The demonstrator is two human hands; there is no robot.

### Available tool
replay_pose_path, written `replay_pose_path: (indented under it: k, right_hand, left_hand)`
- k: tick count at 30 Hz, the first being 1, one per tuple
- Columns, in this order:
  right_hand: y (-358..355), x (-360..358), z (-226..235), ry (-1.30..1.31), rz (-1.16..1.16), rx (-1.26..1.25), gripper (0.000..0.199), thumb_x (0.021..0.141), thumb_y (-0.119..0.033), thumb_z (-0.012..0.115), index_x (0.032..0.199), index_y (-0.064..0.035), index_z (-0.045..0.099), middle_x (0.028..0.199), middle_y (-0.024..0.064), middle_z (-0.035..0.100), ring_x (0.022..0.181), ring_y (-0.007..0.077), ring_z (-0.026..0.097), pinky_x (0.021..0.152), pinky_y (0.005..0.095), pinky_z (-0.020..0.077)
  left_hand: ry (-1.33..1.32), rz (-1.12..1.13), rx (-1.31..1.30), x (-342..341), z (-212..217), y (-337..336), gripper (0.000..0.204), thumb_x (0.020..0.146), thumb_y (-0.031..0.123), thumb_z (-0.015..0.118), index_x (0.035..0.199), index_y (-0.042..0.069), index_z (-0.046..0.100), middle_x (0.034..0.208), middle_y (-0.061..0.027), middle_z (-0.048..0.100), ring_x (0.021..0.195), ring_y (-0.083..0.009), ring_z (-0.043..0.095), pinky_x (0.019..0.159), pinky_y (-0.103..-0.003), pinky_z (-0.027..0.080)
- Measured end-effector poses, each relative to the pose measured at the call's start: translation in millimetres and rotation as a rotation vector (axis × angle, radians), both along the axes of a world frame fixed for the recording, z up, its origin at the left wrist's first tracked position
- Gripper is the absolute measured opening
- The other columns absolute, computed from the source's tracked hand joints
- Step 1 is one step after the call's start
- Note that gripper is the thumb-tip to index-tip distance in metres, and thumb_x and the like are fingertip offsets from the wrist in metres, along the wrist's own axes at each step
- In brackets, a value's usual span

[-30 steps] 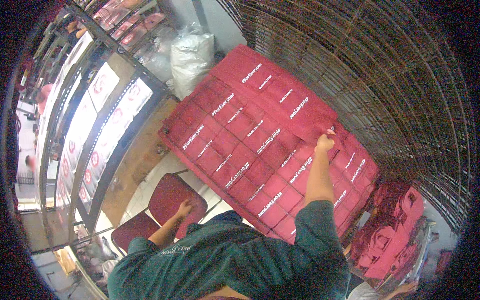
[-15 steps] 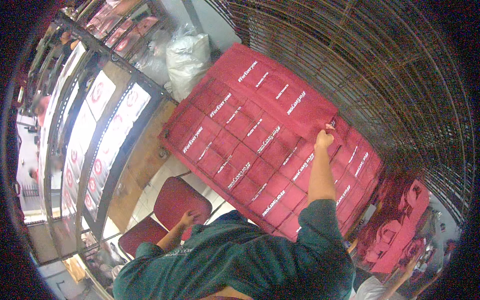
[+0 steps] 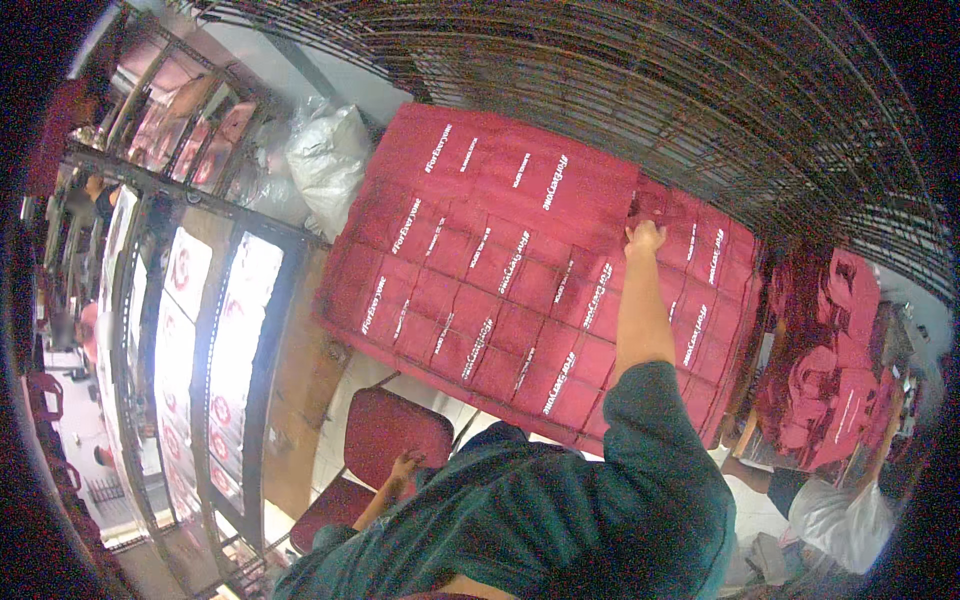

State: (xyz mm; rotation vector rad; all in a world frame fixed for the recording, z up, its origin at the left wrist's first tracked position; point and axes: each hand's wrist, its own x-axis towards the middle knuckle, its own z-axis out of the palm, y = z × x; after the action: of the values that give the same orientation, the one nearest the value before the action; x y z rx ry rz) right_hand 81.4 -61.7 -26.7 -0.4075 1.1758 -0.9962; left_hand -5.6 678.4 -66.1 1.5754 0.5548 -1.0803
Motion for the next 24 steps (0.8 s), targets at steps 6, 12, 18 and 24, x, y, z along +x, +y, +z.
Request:
replay_pose_path:
  k: [6,12,18,24]
  right_hand:
    - [-27,-5,-39,-0.097,0.088,0.093,0.034,0.090,-0.030,0.034,0.119,-0.0159,0.045,0.096,0.0038,0.053,0.088,0.0175,0.053,0.089,0.0488,0.0441]
    - [-18,-4,-29,-0.173,0.009,-0.047,0.046,0.078,0.000,0.039,0.122,-0.0141,0.042,0.111,0.0045,0.050,0.095,0.0233,0.052,0.083,0.0436,0.0493]
    - [14,18,15,0.115,-0.057,-0.107,0.029,0.090,-0.023,0.031,0.114,-0.0135,0.045,0.096,0.0057,0.055,0.085,0.0204,0.054,0.090,0.0467,0.0447]
    - [25,12,16,0.155,-0.020,-0.108,0.045,0.077,0.010,0.043,0.119,-0.0036,0.040,0.115,0.0108,0.048,0.093,0.0248,0.053,0.077,0.0394,0.0541]
  left_hand:
    - [0.044,-0.139,0.258,1,29,-2,0.054,0.078,0.029,0.067,0.124,0.012,0.045,0.092,-0.0049,0.061,0.068,-0.0153,0.058,0.057,-0.030,0.046]
    - [-0.104,-0.153,0.034,-22,28,14,0.055,0.079,0.027,0.068,0.123,0.005,0.044,0.090,-0.0070,0.060,0.071,-0.0143,0.058,0.058,-0.029,0.045]
    - [-0.092,-0.151,0.134,-28,47,-13,0.049,0.081,0.017,0.065,0.122,0.004,0.044,0.092,-0.0080,0.061,0.072,-0.0132,0.057,0.060,-0.027,0.045]
    - [-0.044,-0.137,0.156,-23,48,-22,0.049,0.081,0.015,0.064,0.124,0.004,0.043,0.095,-0.0085,0.062,0.069,-0.0125,0.057,0.059,-0.025,0.044]
